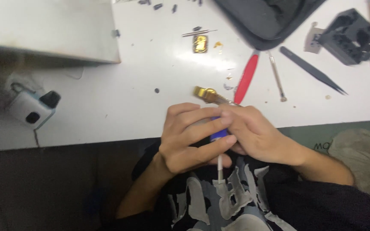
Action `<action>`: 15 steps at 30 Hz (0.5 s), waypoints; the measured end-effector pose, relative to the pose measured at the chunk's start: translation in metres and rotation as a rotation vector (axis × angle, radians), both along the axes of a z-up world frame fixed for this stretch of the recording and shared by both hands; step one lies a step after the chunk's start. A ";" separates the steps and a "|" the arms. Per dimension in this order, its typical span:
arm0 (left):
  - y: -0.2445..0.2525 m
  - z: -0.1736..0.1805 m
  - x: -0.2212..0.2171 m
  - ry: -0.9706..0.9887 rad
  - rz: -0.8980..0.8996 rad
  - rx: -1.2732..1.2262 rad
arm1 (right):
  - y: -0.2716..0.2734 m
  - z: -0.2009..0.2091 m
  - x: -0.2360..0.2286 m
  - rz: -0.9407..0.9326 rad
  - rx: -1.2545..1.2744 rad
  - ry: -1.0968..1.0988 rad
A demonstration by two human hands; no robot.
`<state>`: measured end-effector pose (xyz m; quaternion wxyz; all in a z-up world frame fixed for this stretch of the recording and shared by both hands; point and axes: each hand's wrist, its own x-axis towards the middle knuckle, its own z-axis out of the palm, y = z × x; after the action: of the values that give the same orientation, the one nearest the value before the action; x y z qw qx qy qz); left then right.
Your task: The person disassembles a watch case using a case opener and a screwdriver, then uses a red plastic tool to scrape and clean the gold and silver watch band. They continue to clean the band with a small metal tool and a blue-handled tool.
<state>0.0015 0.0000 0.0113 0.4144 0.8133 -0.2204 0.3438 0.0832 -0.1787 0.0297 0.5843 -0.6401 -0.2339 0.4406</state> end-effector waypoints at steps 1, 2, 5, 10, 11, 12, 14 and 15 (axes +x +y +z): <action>0.001 -0.002 0.000 0.000 0.011 0.107 | -0.002 -0.003 -0.001 -0.025 0.022 0.104; 0.002 -0.002 0.001 -0.006 -0.015 0.103 | 0.002 0.001 0.000 -0.052 0.019 0.099; 0.002 -0.001 -0.002 -0.025 -0.009 0.131 | 0.007 0.005 0.001 -0.027 -0.019 0.170; 0.011 -0.019 -0.001 -0.054 0.035 -0.115 | 0.006 -0.004 0.003 -0.095 0.193 -0.245; 0.013 -0.023 0.000 -0.055 0.028 -0.116 | -0.001 -0.001 0.006 -0.102 0.191 -0.247; 0.016 -0.027 0.001 -0.069 0.081 -0.161 | -0.008 0.002 0.010 -0.124 0.154 -0.306; 0.018 -0.034 0.000 -0.087 0.130 -0.206 | -0.024 0.009 0.019 -0.150 0.117 -0.369; 0.018 -0.038 -0.002 -0.002 0.193 -0.302 | -0.033 0.012 0.024 -0.195 0.053 -0.437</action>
<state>-0.0006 0.0179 -0.0267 0.4966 0.7590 -0.0876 0.4119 0.1068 -0.2116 0.0418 0.5762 -0.7241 -0.3034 0.2271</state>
